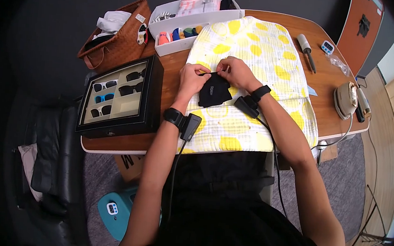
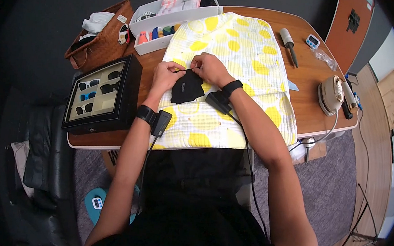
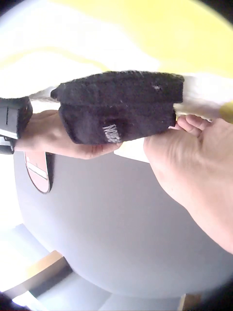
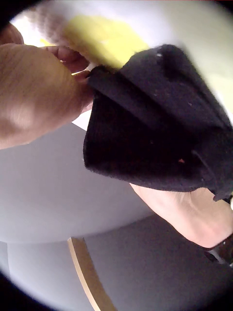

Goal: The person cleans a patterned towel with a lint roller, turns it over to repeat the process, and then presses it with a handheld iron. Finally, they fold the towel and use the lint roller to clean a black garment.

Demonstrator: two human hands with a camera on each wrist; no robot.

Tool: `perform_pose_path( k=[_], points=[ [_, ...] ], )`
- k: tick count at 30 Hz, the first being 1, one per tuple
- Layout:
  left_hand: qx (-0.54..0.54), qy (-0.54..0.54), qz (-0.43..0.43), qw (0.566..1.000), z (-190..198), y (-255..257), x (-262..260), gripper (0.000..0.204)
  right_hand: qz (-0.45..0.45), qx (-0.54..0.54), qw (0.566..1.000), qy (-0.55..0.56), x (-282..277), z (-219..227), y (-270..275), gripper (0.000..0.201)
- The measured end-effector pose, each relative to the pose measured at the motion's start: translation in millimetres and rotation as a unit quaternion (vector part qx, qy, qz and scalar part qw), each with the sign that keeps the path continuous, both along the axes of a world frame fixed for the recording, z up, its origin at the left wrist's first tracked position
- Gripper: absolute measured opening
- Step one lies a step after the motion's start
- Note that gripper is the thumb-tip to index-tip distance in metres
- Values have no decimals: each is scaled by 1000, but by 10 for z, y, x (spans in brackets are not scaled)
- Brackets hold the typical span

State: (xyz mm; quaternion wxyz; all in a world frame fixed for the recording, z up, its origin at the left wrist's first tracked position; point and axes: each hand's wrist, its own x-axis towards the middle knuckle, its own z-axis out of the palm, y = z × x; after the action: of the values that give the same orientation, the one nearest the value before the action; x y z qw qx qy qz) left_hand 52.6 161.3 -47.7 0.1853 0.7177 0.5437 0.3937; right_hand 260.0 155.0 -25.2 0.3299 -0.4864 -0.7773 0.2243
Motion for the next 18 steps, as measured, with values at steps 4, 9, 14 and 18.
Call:
perform_pose_path(
  k=[4,9,14,18],
  points=[
    [-6,-17,-16,1000,10,-11,-17,18,13,26,999,-18,16,-28,29,13],
    [-19,10,-20,1000,137,-112,0,15,32,53,996,-68,44,16,13,14],
    [-42,-12,-41,998,182,-134,-2,18,-4,4,998,-58,-3,16,47,19],
    [-79,-29,-35,996,135,-44,-16,19,-49,-126,990,-34,-29,142,53,22]
  ],
)
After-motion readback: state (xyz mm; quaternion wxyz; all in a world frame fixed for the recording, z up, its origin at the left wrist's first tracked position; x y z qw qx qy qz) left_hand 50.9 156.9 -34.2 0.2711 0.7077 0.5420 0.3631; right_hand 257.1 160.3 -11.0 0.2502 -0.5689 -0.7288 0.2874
